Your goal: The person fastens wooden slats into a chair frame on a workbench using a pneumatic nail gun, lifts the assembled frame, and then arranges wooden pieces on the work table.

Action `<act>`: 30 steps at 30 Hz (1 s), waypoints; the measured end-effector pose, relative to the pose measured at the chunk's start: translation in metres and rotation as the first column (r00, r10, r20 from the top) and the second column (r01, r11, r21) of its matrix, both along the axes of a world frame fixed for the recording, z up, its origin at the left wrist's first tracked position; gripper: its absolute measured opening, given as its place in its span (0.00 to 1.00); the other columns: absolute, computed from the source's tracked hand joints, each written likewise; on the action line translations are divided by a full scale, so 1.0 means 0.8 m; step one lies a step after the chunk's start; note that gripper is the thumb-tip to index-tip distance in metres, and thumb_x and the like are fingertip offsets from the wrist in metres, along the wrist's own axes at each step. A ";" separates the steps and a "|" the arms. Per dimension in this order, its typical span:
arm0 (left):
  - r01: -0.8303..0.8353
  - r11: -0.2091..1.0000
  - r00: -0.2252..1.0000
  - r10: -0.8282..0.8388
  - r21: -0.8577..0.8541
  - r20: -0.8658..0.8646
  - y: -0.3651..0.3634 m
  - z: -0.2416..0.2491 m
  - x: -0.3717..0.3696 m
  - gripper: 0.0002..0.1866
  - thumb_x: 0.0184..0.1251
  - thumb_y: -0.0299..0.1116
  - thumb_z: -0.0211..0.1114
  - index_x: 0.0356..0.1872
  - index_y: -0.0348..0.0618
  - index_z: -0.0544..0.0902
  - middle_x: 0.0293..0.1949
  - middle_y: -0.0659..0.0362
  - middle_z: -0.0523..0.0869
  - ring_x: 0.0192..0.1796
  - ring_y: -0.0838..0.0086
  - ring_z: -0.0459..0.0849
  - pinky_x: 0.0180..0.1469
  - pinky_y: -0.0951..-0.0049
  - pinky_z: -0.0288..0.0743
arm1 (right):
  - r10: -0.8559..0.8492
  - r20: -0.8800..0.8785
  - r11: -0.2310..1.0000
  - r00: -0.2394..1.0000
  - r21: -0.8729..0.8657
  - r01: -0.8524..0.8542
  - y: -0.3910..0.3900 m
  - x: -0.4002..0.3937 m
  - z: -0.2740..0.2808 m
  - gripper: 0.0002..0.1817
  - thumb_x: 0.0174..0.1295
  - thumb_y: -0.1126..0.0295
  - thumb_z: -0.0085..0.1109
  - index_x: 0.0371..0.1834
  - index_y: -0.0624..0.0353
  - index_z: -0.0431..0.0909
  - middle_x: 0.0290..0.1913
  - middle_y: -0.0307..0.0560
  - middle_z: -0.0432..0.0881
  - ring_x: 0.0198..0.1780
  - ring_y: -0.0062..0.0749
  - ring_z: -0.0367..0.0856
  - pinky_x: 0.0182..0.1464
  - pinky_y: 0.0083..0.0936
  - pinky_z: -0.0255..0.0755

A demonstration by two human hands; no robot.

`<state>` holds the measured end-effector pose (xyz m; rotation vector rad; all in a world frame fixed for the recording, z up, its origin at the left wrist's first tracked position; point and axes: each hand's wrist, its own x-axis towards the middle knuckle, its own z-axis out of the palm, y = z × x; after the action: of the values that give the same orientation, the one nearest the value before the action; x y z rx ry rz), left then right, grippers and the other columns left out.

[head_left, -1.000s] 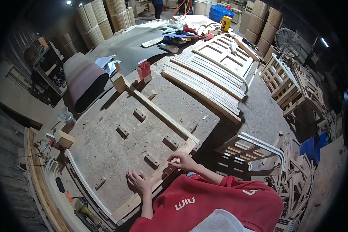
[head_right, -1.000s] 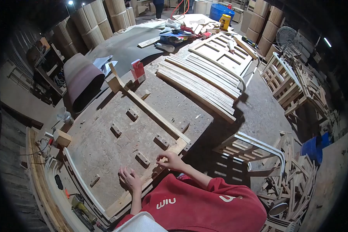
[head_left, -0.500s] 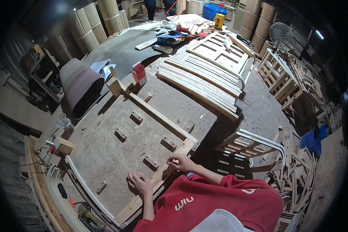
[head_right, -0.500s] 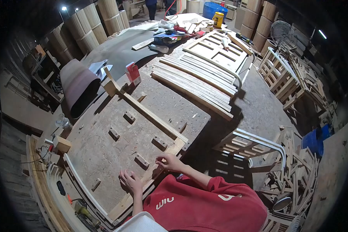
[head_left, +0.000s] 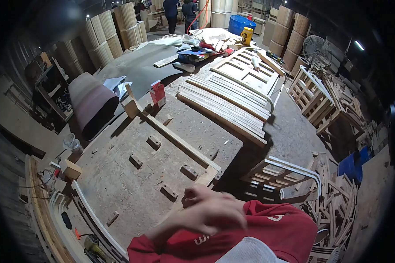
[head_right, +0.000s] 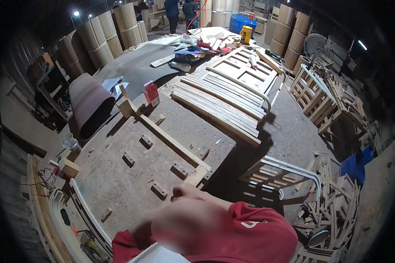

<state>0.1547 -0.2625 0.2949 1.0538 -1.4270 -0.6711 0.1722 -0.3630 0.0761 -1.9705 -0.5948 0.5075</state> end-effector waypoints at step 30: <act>-0.186 0.954 0.788 0.289 -0.237 0.544 -0.030 0.047 -0.048 0.21 0.61 0.38 0.42 0.51 0.36 0.67 0.64 0.53 0.51 0.66 0.60 0.50 0.60 0.54 0.49 | 0.124 0.019 0.985 0.992 -0.122 -0.120 0.001 0.023 -0.028 0.13 0.48 0.62 0.58 0.30 0.60 0.74 0.29 0.49 0.77 0.32 0.37 0.76 0.35 0.29 0.69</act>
<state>0.1163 -0.2865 0.3326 1.3379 -1.7839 -0.0230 0.1906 -0.3621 0.0535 -2.0658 -0.7198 0.6057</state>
